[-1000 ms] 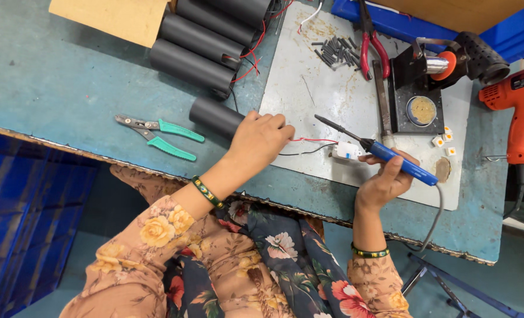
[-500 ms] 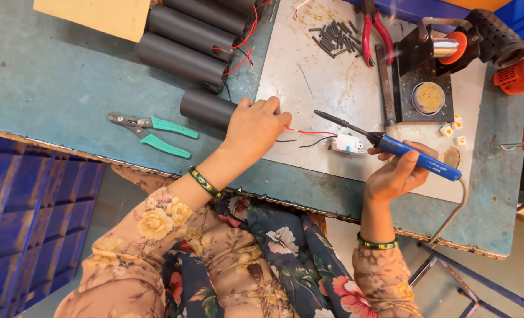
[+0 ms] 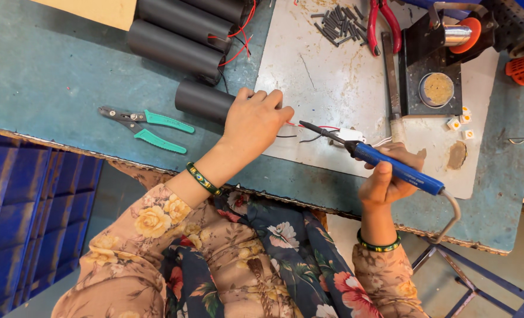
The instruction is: The person strips wire ends, inserts them into a small white connector, and uses a soldering iron to attach the wires to the connector. They then place heat shrink tubing over the connections and set the completed unit aside.
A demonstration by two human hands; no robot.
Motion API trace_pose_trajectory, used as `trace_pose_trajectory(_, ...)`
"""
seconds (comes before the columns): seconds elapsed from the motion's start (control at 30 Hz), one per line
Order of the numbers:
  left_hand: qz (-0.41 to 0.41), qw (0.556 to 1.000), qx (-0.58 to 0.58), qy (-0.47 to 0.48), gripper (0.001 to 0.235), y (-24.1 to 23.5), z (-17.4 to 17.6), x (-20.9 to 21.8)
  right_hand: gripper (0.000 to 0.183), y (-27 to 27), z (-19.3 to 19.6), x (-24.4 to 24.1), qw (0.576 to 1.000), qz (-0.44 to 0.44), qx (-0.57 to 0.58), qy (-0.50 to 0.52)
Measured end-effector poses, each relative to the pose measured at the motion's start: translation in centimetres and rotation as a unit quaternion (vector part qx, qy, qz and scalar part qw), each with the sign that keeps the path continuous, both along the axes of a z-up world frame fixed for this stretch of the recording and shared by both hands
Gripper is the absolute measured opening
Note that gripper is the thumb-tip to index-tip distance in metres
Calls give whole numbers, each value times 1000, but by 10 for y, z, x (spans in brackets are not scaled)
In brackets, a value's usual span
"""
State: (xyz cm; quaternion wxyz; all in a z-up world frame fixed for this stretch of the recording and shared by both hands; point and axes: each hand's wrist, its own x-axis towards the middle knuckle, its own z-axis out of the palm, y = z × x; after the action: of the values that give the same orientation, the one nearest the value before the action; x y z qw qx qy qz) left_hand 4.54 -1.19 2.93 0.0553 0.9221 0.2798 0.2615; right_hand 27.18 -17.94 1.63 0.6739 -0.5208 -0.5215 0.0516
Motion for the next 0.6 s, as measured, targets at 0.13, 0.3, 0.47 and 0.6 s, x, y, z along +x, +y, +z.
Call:
trace_pose_trajectory(0.13,0,1000,-2,-2,4,1,-1,0,39,0,4,-2,999,14,-9,-31)
trace_pose_trajectory(0.3,6,1000,2,-3,3,0,-3,1,39,0,8,-6,998,24,-24,-50)
trace_pose_trajectory(0.47,4,1000,2,-10,4,0,-4,1,39,2,6,-6,997,17,-14,-74)
trace_pose_trajectory(0.6,6,1000,7,-11,3,0,-6,1,39,1,6,-6,997,21,-22,-73)
